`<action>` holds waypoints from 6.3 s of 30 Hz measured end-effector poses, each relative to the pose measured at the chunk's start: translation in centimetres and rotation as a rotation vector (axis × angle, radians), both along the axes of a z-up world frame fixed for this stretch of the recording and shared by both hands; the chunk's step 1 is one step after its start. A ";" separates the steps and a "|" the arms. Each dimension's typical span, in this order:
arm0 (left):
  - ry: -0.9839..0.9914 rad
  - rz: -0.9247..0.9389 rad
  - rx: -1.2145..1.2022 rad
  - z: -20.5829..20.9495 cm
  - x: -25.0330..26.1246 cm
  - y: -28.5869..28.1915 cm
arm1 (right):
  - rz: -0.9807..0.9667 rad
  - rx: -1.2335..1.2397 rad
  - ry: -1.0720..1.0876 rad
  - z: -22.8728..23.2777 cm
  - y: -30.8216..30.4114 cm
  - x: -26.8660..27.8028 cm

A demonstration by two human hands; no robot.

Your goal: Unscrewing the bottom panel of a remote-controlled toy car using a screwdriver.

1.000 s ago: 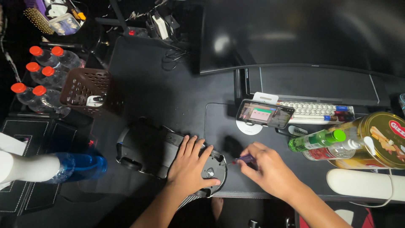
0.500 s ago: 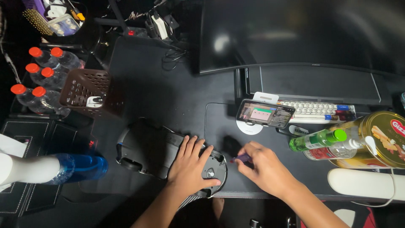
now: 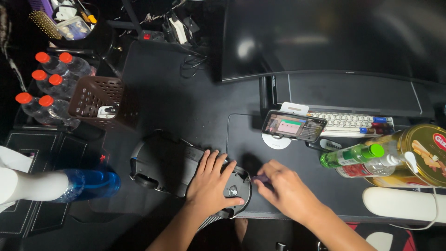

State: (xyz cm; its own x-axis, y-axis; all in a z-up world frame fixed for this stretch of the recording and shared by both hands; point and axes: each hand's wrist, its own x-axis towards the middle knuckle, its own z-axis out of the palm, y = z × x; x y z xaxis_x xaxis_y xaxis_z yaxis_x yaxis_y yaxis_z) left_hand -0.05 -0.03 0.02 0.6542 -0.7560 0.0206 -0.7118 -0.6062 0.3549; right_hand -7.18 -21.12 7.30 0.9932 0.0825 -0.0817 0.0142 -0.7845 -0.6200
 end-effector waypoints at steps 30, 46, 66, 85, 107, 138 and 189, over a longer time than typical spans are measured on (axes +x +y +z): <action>-0.014 -0.011 -0.032 0.0 0.1 0.0 | 0.328 -0.228 -0.281 -0.6 0.4 0.7; -0.001 -0.007 -0.021 -0.1 0.0 0.0 | 0.278 -0.364 -0.179 -0.9 1.1 0.1; 0.005 -0.007 -0.094 -0.7 0.3 0.1 | 0.303 -0.303 -0.189 -1.8 -0.1 -0.1; 0.003 -0.314 0.239 2.5 4.8 3.6 | 0.393 -0.387 -0.239 -0.6 0.5 2.0; -0.110 0.020 -0.016 2.4 1.5 5.3 | 0.258 -0.423 -0.127 -1.9 1.1 5.1; -0.115 0.180 0.204 2.3 0.1 4.9 | 0.332 -0.329 -0.409 -2.2 1.5 6.0; 0.032 0.236 0.022 3.4 3.5 5.7 | -0.144 -0.356 0.197 3.6 1.3 10.4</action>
